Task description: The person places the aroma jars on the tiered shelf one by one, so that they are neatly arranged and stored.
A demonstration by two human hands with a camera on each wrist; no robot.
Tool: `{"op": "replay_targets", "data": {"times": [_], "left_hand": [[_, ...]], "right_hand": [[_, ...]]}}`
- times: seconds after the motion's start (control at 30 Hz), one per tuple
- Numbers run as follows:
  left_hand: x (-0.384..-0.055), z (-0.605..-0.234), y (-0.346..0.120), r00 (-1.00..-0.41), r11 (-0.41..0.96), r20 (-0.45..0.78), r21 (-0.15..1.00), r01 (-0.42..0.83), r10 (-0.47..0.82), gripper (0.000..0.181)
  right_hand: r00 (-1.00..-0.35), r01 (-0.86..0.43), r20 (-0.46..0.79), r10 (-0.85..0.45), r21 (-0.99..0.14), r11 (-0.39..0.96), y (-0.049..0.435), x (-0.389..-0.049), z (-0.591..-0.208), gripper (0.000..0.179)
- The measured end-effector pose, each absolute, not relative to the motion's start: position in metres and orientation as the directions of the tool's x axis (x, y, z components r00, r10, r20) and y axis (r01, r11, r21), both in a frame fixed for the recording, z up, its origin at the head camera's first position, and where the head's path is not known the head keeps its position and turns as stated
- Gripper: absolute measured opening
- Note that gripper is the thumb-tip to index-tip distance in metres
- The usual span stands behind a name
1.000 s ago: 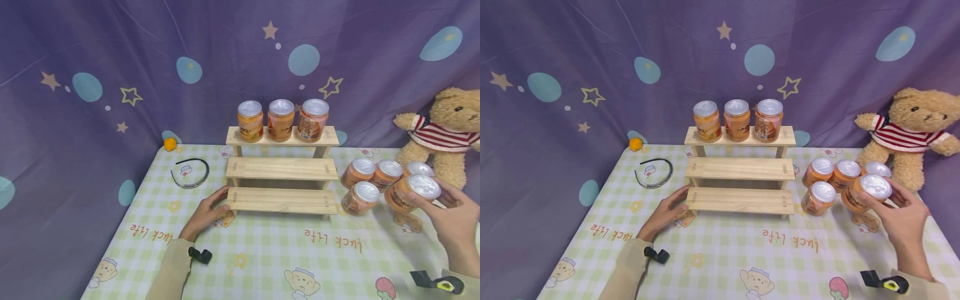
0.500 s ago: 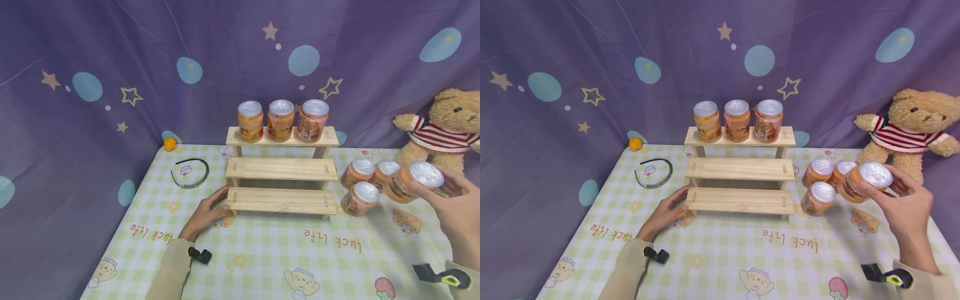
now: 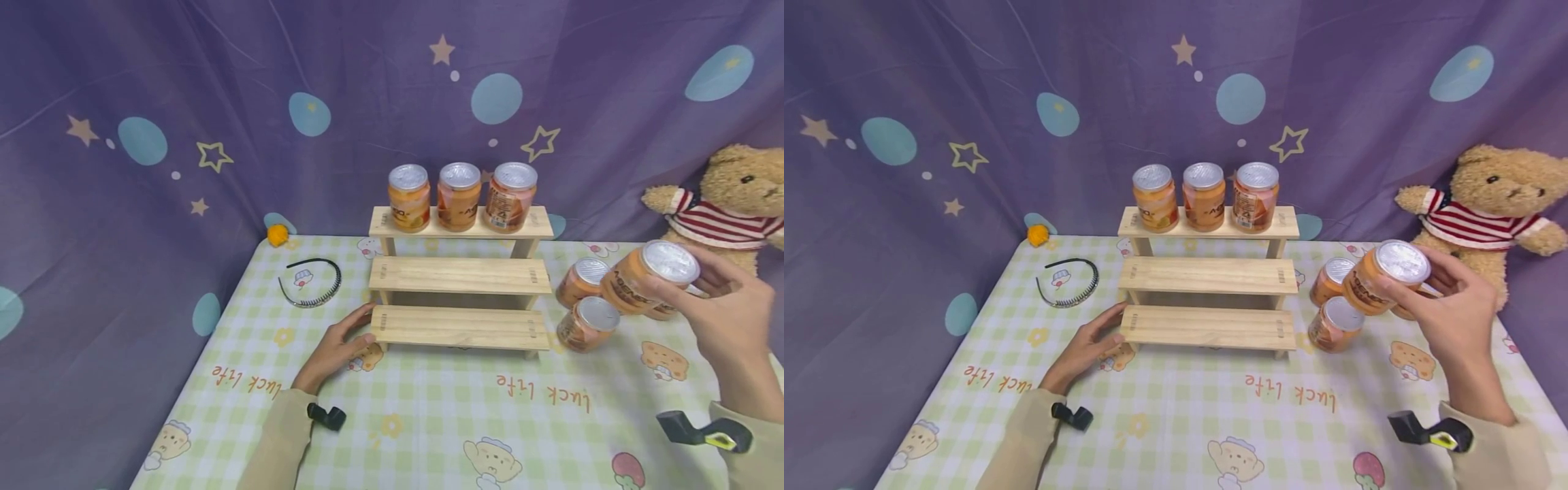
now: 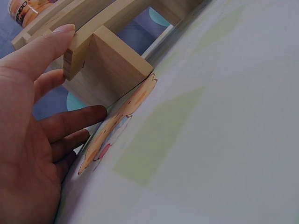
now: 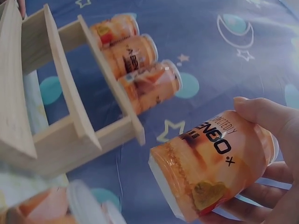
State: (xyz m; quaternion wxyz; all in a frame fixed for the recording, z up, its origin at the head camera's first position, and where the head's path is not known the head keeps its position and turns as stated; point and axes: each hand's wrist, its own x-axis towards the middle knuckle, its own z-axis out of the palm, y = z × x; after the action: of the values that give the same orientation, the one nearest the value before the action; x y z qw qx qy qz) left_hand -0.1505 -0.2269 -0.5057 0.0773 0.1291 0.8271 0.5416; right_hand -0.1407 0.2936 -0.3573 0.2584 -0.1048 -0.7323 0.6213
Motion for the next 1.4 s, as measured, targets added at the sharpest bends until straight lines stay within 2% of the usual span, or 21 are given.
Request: {"op": "replay_targets", "data": {"times": [0.17,0.33,0.57,0.73,0.93,1.13,1.4], "left_hand": [[-0.151,-0.507,-0.227,-0.955,0.374,0.012,0.918,0.127,0.297,0.061],[-0.152,-0.508,-0.228,-0.957,0.367,0.001,0.923,0.113,0.291,0.061],[-0.152,-0.508,-0.227,-0.957,0.361,-0.001,0.926,0.109,0.291,0.061],[-0.153,-0.508,-0.228,-0.954,0.373,0.015,0.918,0.132,0.298,0.061],[-0.152,-0.508,-0.228,-0.952,0.364,0.027,0.920,0.143,0.305,0.062],[-0.151,-0.508,-0.226,-0.952,0.363,0.038,0.919,0.153,0.305,0.061],[-0.150,-0.505,-0.226,-0.955,0.374,0.025,0.917,0.139,0.295,0.062]], "right_hand": [[-0.865,-0.204,0.296,0.404,-0.945,0.256,0.283,-0.146,-0.348,0.061],[-0.890,-0.303,0.335,0.310,-0.942,0.147,0.271,-0.150,-0.340,0.058],[-0.926,-0.268,0.294,0.236,-0.953,0.139,0.252,-0.153,-0.331,0.056],[-0.928,-0.310,0.321,0.187,-0.947,0.084,0.236,-0.159,-0.327,0.054],[-0.936,-0.299,0.323,0.144,-0.940,0.161,0.213,-0.165,-0.321,0.052],[-0.948,-0.268,0.305,0.088,-0.918,0.293,0.193,-0.173,-0.318,0.054],[-0.948,-0.300,0.317,0.029,-0.919,0.255,0.168,-0.181,-0.319,0.057]]}}
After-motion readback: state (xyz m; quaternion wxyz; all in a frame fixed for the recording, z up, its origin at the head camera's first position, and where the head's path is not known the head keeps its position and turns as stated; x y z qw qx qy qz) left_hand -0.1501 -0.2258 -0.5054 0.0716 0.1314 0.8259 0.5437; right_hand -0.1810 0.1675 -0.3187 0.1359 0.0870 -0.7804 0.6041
